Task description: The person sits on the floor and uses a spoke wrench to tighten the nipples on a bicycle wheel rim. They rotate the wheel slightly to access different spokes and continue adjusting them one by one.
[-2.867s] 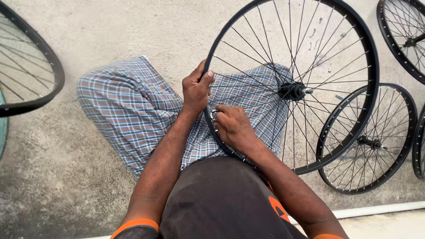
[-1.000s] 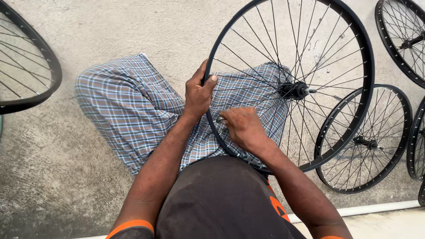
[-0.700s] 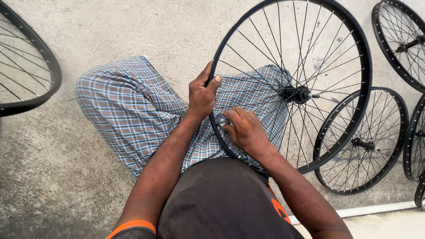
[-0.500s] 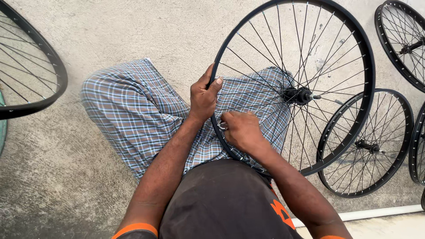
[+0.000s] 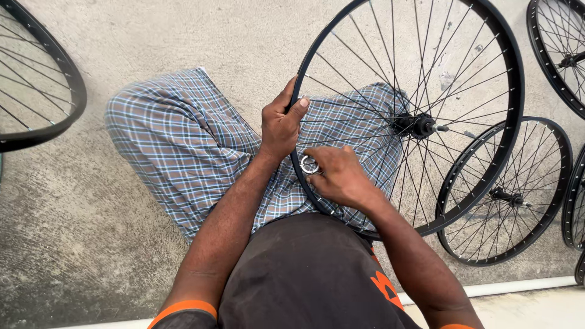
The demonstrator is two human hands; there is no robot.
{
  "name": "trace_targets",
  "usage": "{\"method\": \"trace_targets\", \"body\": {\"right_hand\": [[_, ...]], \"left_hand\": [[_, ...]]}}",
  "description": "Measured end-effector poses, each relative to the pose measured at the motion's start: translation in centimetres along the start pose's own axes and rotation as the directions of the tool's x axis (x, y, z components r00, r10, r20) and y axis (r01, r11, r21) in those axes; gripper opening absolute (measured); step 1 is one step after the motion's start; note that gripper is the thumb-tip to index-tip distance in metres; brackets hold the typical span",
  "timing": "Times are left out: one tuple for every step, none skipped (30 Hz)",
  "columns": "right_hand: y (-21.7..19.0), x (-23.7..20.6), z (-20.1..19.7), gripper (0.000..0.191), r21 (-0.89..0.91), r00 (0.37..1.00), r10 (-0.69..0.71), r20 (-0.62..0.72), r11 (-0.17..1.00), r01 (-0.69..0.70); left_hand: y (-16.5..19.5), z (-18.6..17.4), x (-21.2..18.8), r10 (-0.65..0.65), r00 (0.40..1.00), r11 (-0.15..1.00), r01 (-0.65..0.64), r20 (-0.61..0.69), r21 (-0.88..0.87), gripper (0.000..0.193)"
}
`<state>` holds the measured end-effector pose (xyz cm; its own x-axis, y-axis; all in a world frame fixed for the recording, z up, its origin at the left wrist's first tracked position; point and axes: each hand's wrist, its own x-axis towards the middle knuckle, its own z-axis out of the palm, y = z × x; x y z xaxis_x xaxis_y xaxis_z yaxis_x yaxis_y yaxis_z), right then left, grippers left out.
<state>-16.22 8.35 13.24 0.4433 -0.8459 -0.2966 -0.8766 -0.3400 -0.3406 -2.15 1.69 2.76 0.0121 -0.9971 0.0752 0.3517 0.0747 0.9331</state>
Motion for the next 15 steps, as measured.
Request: {"method": "trace_targets", "body": {"right_hand": [[0.3, -0.9, -0.3, 0.025, 0.095, 0.998, -0.034, -0.052, 0.995, 0.038], [0.5, -1.6, -0.6, 0.023, 0.186, 0.992, -0.055, -0.115, 0.980, 0.076], [0.6, -2.1, -0.6, 0.019, 0.115, 0.973, -0.146, -0.181, 0.979, 0.169], [0.7, -2.5, -0.6, 0.016, 0.036, 0.941, -0.243, -0.237, 0.965, 0.259], [0.7, -2.6, -0.6, 0.013, -0.048, 0.895, -0.342, -0.287, 0.938, 0.343], [0.6, -2.5, -0.3, 0.019, -0.007, 0.911, -0.291, -0.291, 0.953, 0.302], [0.5, -2.2, -0.1, 0.025, 0.037, 0.925, -0.244, -0.291, 0.963, 0.265], [0.5, -1.8, 0.0, 0.032, 0.084, 0.940, -0.192, -0.281, 0.971, 0.224], [0.2, -1.2, 0.5, 0.023, -0.002, 0.972, -0.120, -0.201, 0.992, 0.122], [0.0, -0.7, 0.8, 0.014, -0.096, 0.991, -0.036, -0.133, 0.995, 0.023], [-0.1, -0.4, 0.9, 0.007, -0.196, 0.995, 0.066, -0.079, 0.977, -0.080], [-0.2, -0.1, 0.9, 0.010, -0.170, 0.993, 0.081, -0.085, 0.981, -0.095], [-0.1, -0.1, 0.7, 0.015, -0.146, 0.992, 0.091, -0.085, 0.984, -0.103], [-0.2, -0.1, 0.5, 0.020, -0.122, 0.993, 0.096, -0.072, 0.987, -0.105], [-0.2, -0.3, 0.2, 0.030, -0.024, 0.997, 0.073, -0.027, 0.997, -0.073]], "left_hand": [[0.0, 0.0, -0.1, -0.018, 1.000, 1.000, 0.018, -0.002, 0.000, 0.052], [-0.1, 0.1, -0.1, -0.033, 0.999, 0.999, 0.033, 0.004, -0.002, 0.052], [-0.1, 0.1, -0.2, -0.019, 1.000, 1.000, 0.019, 0.008, 0.006, 0.051], [0.0, 0.2, -0.2, -0.003, 1.000, 1.000, 0.003, 0.009, 0.014, 0.051], [0.0, 0.2, -0.1, 0.015, 1.000, 1.000, -0.015, 0.012, 0.025, 0.050], [0.1, 0.2, 0.0, 0.012, 1.000, 1.000, -0.013, 0.014, 0.020, 0.050], [0.2, 0.2, -0.1, 0.009, 1.000, 1.000, -0.009, 0.011, 0.017, 0.051], [0.3, 0.2, -0.1, -0.003, 1.000, 1.000, 0.003, 0.006, 0.011, 0.051], [0.3, 0.3, -0.1, -0.006, 1.000, 1.000, 0.006, 0.003, 0.004, 0.052], [0.4, 0.3, -0.3, -0.007, 1.000, 1.000, 0.007, 0.006, -0.003, 0.052], [0.4, 0.4, -0.3, -0.008, 1.000, 1.000, 0.008, 0.020, -0.012, 0.052], [0.4, 0.4, -0.3, 0.018, 0.999, 1.000, -0.018, 0.029, 0.003, 0.052], [0.4, 0.4, -0.3, 0.043, 0.999, 0.999, -0.043, 0.029, 0.017, 0.051], [0.4, 0.4, -0.4, 0.060, 0.998, 0.998, -0.061, 0.019, 0.031, 0.051], [0.4, 0.5, -0.5, 0.033, 0.999, 0.999, -0.033, 0.017, 0.027, 0.052]]}}
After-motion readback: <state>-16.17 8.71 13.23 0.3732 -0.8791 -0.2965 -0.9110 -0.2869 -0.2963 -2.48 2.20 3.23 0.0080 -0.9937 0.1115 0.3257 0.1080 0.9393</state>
